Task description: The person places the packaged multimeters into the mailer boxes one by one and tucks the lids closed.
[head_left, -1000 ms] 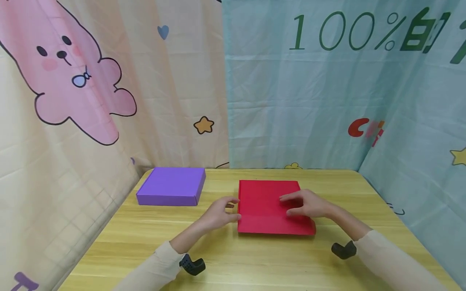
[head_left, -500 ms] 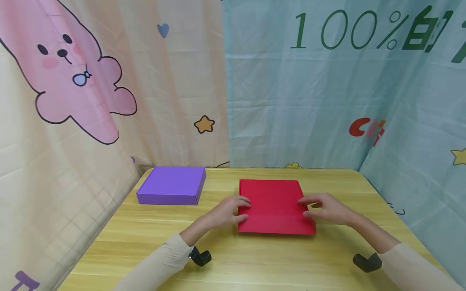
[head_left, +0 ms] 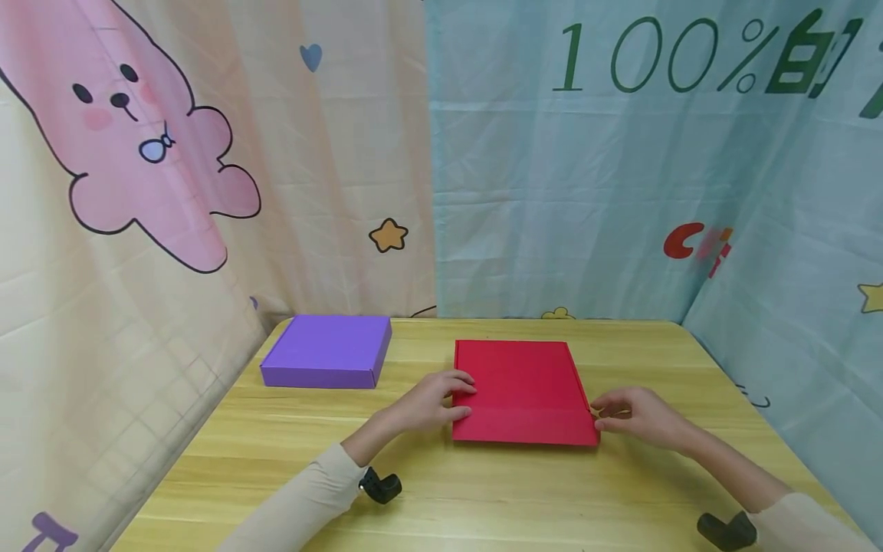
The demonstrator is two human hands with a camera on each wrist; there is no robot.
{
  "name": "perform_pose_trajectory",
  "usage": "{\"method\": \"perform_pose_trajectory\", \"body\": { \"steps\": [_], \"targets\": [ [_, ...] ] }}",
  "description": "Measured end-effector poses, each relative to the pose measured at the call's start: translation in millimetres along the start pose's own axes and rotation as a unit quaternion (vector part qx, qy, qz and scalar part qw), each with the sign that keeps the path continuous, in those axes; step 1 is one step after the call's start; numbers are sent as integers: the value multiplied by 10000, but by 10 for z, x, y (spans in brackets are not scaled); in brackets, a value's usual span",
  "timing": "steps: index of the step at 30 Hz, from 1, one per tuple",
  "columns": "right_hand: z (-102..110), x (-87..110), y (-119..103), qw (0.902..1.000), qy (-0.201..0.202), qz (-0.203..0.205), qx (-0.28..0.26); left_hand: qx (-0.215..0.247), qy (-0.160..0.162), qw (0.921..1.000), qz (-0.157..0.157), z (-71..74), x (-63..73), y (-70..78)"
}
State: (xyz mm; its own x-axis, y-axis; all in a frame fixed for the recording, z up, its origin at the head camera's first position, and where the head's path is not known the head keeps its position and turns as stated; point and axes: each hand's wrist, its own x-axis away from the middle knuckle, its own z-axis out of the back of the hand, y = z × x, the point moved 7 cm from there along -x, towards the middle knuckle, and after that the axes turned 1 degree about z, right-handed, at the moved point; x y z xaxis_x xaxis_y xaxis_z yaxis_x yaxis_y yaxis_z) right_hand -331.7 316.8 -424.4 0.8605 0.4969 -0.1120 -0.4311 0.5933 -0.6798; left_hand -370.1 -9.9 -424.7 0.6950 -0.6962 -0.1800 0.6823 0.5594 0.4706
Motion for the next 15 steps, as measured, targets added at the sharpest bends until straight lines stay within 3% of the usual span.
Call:
{"method": "perform_pose_trajectory", "body": {
  "steps": [15],
  "targets": [
    [-223,79,154,9954,-75,-803,-512,199,40,9998,40,-8,8,-8]
  ]
}}
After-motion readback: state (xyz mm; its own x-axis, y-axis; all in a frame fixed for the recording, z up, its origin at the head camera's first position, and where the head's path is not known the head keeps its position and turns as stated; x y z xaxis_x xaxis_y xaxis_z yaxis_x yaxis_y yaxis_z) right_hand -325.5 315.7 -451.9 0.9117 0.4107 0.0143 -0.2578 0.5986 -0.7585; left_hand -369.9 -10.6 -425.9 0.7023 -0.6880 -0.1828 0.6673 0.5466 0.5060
